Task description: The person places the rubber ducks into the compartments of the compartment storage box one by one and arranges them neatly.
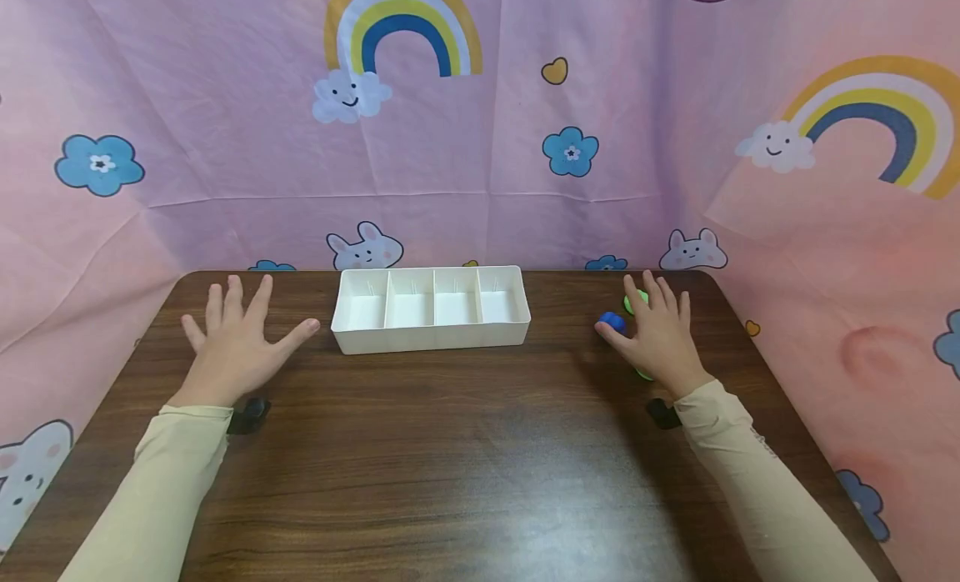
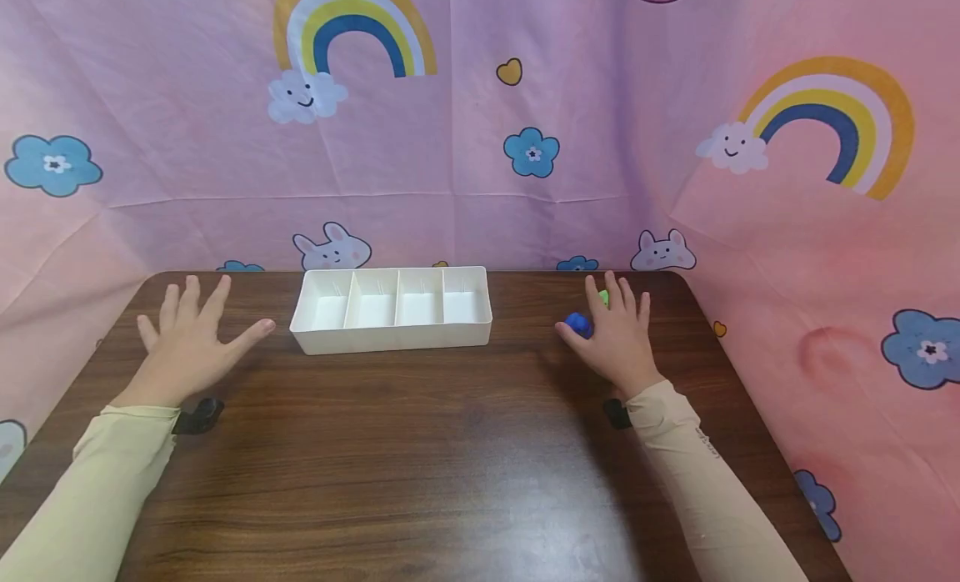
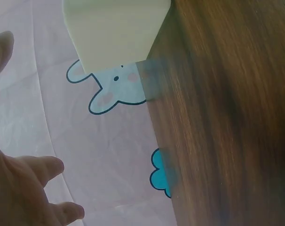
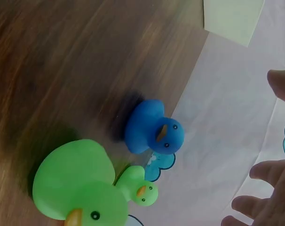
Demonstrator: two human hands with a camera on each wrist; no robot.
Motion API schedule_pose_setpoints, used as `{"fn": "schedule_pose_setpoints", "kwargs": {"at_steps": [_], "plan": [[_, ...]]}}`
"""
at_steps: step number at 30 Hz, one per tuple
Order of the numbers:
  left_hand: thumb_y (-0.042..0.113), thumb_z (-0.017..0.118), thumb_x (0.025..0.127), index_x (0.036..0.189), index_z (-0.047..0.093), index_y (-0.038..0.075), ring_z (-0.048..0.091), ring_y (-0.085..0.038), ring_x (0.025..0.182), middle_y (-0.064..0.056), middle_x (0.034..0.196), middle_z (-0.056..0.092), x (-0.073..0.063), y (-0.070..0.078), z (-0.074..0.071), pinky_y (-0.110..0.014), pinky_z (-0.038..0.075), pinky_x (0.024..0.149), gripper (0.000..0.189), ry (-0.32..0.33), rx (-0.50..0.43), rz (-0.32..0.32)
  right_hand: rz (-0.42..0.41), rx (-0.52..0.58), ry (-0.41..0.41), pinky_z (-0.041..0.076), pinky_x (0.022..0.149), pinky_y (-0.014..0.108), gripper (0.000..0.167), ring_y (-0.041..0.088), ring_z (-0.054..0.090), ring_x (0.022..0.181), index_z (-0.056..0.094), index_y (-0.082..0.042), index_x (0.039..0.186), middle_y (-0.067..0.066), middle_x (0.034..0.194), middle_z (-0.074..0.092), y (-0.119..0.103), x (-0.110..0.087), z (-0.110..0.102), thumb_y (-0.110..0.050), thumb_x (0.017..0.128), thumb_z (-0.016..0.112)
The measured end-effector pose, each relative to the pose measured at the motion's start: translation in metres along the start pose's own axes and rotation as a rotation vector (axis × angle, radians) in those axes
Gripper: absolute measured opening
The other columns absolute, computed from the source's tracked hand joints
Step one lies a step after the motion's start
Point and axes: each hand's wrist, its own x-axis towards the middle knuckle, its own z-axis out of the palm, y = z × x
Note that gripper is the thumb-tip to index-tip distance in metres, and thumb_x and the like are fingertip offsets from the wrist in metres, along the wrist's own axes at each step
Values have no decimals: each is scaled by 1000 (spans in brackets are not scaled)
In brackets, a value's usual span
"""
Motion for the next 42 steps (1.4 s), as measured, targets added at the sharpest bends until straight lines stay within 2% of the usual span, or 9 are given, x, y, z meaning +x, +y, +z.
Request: {"fn": "schedule_pose_setpoints", "kwargs": {"at_steps": [6,19,24,30,35,42], "plan": [[76,49,94,166,6,8,-21,-53,151,-37,165,-10,0,1,1,-84,-20,105,108,1,-22,8,-3,20,-24,-1,122,72,95,51,14,153,30,-5,162,28,167,20,-7,3,0,-64,94,62],[73,50,96,167,3,12,-15,-53,153,-38,165,-4,2,1,2,-83,-20,106,105,-10,-88,17,-3,143,-52,4,123,71,92,49,12,155,29,-6,163,25,169,18,-30,8,-2,-57,95,64],[68,52,98,167,5,11,-11,-55,153,-37,166,-4,2,3,1,-84,-11,109,101,-18,-143,24,19,206,-98,9,122,72,92,48,12,156,26,-8,164,23,170,16,-36,10,1,-57,96,63],[61,55,100,167,6,10,-6,-57,152,-34,168,-3,4,2,-1,-85,4,111,97,-24,-232,37,118,395,-172,21,117,76,89,47,13,156,21,-16,166,19,171,12,-44,13,1,-59,98,59],[55,57,101,166,11,8,5,-56,153,-33,168,5,7,1,-1,-82,12,113,92,1,-327,52,107,484,-134,21,120,72,85,43,15,156,24,-12,165,20,170,16,-51,17,3,-50,100,63],[53,51,104,166,11,7,14,-58,150,-32,168,9,7,6,-3,-82,21,110,87,-13,-414,25,76,593,-79,24,124,61,79,36,22,156,29,-8,162,18,167,27,-64,21,13,-37,101,68]]}}
